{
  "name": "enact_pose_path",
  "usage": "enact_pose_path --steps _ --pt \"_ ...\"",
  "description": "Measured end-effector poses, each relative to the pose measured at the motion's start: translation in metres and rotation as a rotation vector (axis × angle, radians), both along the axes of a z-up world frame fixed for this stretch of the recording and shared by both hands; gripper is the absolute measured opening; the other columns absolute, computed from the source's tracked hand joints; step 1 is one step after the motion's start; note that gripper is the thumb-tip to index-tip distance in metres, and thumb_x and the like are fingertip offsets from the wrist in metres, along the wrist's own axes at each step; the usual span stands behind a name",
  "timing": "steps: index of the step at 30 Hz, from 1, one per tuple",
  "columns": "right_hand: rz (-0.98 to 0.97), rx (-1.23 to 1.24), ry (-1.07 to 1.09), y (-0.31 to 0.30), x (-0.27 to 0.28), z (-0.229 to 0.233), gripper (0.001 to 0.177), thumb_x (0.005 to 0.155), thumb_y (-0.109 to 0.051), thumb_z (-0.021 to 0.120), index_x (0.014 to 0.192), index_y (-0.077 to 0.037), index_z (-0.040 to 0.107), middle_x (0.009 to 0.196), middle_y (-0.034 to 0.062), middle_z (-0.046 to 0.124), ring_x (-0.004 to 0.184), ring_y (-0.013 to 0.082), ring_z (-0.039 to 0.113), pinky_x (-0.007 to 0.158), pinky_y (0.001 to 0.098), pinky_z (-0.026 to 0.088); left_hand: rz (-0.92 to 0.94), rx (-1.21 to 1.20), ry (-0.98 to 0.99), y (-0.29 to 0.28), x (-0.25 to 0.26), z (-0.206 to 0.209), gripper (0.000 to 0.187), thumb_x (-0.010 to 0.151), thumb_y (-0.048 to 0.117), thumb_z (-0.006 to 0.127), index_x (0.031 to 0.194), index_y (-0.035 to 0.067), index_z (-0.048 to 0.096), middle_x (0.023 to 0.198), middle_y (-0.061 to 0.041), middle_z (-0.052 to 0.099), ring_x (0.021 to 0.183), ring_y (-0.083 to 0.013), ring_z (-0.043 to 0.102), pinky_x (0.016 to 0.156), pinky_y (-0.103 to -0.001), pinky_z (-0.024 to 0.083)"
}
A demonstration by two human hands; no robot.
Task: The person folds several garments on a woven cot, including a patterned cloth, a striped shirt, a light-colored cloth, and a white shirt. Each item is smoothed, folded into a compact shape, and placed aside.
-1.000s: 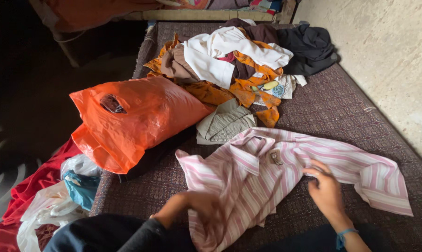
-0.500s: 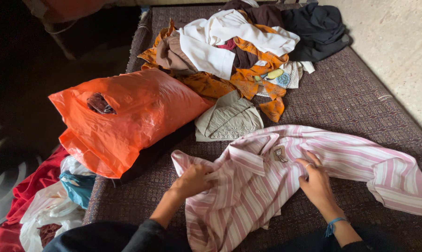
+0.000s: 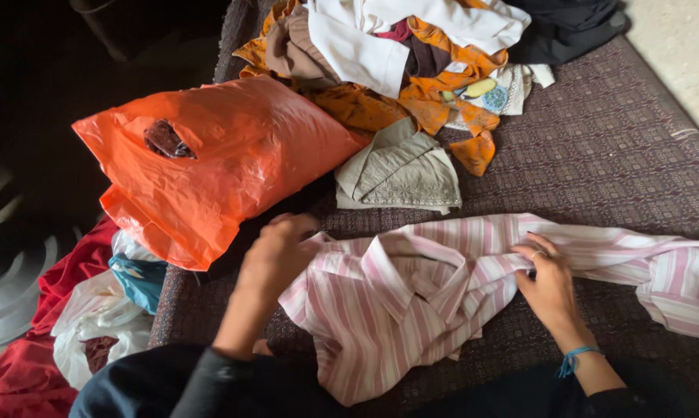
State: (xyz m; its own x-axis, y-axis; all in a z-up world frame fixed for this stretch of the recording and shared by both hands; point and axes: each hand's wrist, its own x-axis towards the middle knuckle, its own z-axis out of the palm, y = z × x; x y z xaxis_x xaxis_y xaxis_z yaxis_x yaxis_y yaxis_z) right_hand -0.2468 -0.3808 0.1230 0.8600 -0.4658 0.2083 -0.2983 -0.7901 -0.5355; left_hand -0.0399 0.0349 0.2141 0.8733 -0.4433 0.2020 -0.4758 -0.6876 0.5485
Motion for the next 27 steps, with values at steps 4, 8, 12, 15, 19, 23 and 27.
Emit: enact_pose_path --steps 4,8,12,15,19,23,27 --pt "0.145 -0.205 -0.107 0.007 0.003 0.005 0.057 0.069 0.014 0.063 0.121 -0.009 0.071 0.137 0.0130 0.067 0.131 0.0327 0.061 0.110 0.0453 0.046 -0.222 -0.089 -0.020 -0.052 -0.016 -0.031 0.046 0.078 0.025 0.082 0.119 0.010 0.068 0.122 -0.014 0.068 0.109 -0.0341 0.068 0.094 -0.043 0.055" --pt "0.248 -0.134 -0.060 0.023 0.000 0.011 0.050 0.080 -0.001 0.070 0.129 -0.011 0.067 0.125 0.0107 0.072 0.111 0.0252 0.068 0.126 0.0551 0.022 -0.348 0.104 0.024 -0.067 -0.021 -0.048 0.076 0.073 0.034 0.087 0.137 0.008 0.054 0.131 -0.017 0.062 0.119 -0.0368 0.061 0.096 -0.053 0.046" --pt "0.338 -0.148 -0.038 0.033 0.004 0.014 0.048 0.082 -0.019 0.076 0.129 -0.013 0.068 0.111 0.0085 0.075 0.097 0.0228 0.072 0.121 0.0558 0.015 -0.336 0.283 0.249 -0.071 -0.021 -0.055 0.086 0.074 0.041 0.088 0.143 0.012 0.046 0.129 -0.014 0.063 0.119 -0.0328 0.062 0.107 -0.061 0.035" --pt "0.325 -0.160 0.013 0.038 0.004 0.013 0.047 0.080 -0.028 0.080 0.124 -0.017 0.069 0.083 0.0009 0.073 0.080 0.0177 0.072 0.120 0.0492 0.028 -0.321 0.270 0.264 -0.071 -0.023 -0.060 0.077 0.079 0.050 0.083 0.139 0.013 0.053 0.124 -0.013 0.072 0.114 -0.0313 0.069 0.103 -0.052 0.048" --pt "0.394 -0.244 -0.031 0.047 0.010 0.015 0.055 0.074 -0.031 0.083 0.124 -0.012 0.070 0.078 0.0011 0.068 0.081 0.0208 0.067 0.101 0.0451 0.039 -0.367 0.117 0.250 -0.070 -0.025 -0.058 0.072 0.077 0.045 0.087 0.133 0.010 0.058 0.126 -0.014 0.071 0.107 -0.0299 0.072 0.092 -0.044 0.058" --pt "0.480 -0.209 -0.183 0.063 0.025 0.011 0.057 0.069 -0.023 0.084 0.121 -0.003 0.069 0.101 0.0091 0.069 0.075 0.0177 0.067 0.091 0.0438 0.045 -0.361 0.088 0.315 -0.076 -0.029 -0.051 0.089 0.076 0.033 0.086 0.150 0.015 0.041 0.147 -0.016 0.045 0.102 -0.0324 0.071 0.095 -0.042 0.055" --pt "0.438 0.008 -0.015 0.063 0.033 -0.001 0.029 0.077 -0.009 0.079 0.105 -0.007 0.072 0.092 0.0023 0.074 0.073 0.0130 0.071 0.072 0.0313 0.059 -0.509 0.101 0.206 -0.078 -0.032 -0.049 0.071 0.081 0.023 0.079 0.146 0.016 0.051 0.150 -0.010 0.045 0.101 -0.0297 0.072 0.099 -0.041 0.053"
